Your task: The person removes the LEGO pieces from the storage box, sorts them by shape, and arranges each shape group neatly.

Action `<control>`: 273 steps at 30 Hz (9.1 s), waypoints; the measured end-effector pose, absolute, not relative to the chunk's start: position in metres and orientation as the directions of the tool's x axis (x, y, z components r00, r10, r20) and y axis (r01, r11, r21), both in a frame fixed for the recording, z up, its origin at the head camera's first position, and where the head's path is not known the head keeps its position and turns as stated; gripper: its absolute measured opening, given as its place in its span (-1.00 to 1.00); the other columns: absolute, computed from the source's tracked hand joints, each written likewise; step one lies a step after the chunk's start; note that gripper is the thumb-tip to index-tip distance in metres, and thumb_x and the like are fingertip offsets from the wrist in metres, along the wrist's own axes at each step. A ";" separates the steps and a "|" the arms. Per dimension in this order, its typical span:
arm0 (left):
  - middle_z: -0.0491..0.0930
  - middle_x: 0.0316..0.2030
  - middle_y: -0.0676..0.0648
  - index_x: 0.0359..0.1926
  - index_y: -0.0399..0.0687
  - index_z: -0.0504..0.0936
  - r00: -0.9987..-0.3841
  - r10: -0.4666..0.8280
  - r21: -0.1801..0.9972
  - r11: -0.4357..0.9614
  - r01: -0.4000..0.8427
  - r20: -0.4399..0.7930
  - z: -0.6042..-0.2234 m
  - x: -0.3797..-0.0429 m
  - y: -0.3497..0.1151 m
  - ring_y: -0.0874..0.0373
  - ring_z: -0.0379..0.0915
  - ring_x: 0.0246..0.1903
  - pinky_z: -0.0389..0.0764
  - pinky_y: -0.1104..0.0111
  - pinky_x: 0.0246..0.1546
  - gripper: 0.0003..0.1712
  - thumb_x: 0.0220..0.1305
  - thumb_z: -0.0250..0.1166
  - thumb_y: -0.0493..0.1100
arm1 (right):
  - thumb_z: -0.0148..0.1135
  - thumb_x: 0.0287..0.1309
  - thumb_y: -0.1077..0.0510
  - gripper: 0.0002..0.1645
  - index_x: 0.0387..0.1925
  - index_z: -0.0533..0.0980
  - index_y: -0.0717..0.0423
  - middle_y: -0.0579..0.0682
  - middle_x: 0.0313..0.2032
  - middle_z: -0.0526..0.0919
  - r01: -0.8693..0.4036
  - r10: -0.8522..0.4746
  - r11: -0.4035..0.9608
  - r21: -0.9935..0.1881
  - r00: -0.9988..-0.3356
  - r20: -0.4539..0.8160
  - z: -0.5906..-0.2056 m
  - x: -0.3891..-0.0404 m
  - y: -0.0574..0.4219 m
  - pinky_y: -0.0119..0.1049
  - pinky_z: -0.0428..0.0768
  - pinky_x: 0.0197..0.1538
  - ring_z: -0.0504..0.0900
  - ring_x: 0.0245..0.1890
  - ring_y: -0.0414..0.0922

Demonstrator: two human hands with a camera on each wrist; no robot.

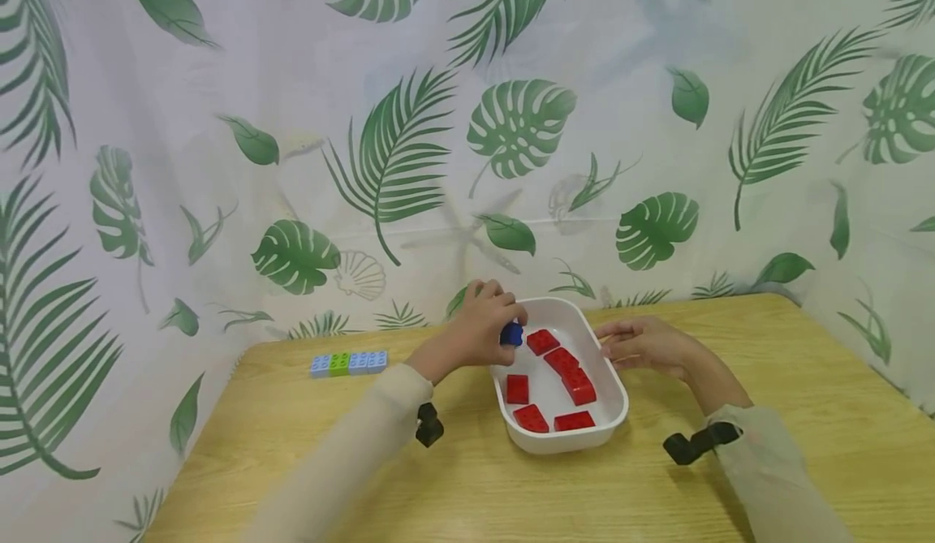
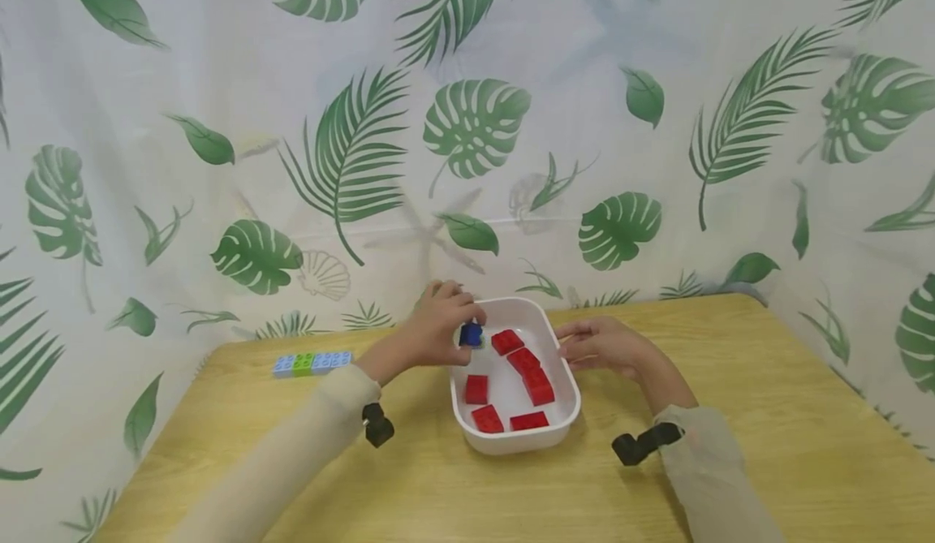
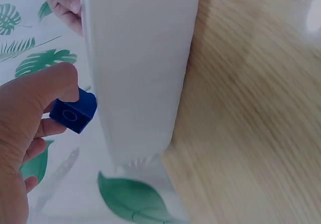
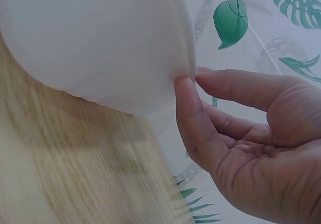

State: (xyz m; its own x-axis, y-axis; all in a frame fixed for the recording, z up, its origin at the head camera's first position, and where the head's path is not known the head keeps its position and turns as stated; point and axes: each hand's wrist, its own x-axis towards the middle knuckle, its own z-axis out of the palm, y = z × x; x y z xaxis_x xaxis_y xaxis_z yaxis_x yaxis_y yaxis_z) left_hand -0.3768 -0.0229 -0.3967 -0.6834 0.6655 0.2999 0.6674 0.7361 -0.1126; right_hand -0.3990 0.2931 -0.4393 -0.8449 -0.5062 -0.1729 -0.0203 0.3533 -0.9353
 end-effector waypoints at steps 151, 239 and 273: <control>0.59 0.16 0.02 0.17 0.09 0.63 -0.847 0.496 0.047 0.857 0.513 0.191 -0.428 -0.403 -0.013 0.07 0.32 0.17 0.34 0.06 0.29 -0.53 0.27 0.37 0.05 | 0.26 0.34 0.20 -0.29 0.38 0.28 0.48 0.00 -0.07 0.70 -0.008 -0.520 0.318 -0.948 -0.837 -0.167 -0.439 -0.396 0.292 -0.22 0.68 0.10 0.68 -0.04 -0.18; 0.57 -0.22 0.09 -0.12 0.10 0.54 -0.829 0.462 0.130 0.844 0.520 0.316 -0.443 -0.409 -0.005 0.14 0.24 -0.02 0.14 0.10 0.20 -0.59 0.07 0.52 0.02 | 0.26 0.34 0.16 -0.29 0.39 0.30 0.43 0.10 0.03 0.69 -0.011 -0.508 0.346 -0.938 -0.843 -0.178 -0.437 -0.399 0.292 -0.14 0.66 0.15 0.68 0.00 -0.13; 0.54 0.06 -0.05 -0.05 -0.01 0.62 -0.671 0.476 0.127 0.756 0.643 0.569 -0.414 -0.386 -0.066 -0.05 0.29 0.11 0.27 -0.03 0.18 -0.61 0.14 0.50 -0.04 | 0.24 0.37 0.17 -0.31 0.38 0.29 0.45 0.11 0.04 0.70 -0.028 -0.514 0.357 -0.934 -0.840 -0.171 -0.438 -0.397 0.292 -0.13 0.67 0.14 0.69 0.00 -0.13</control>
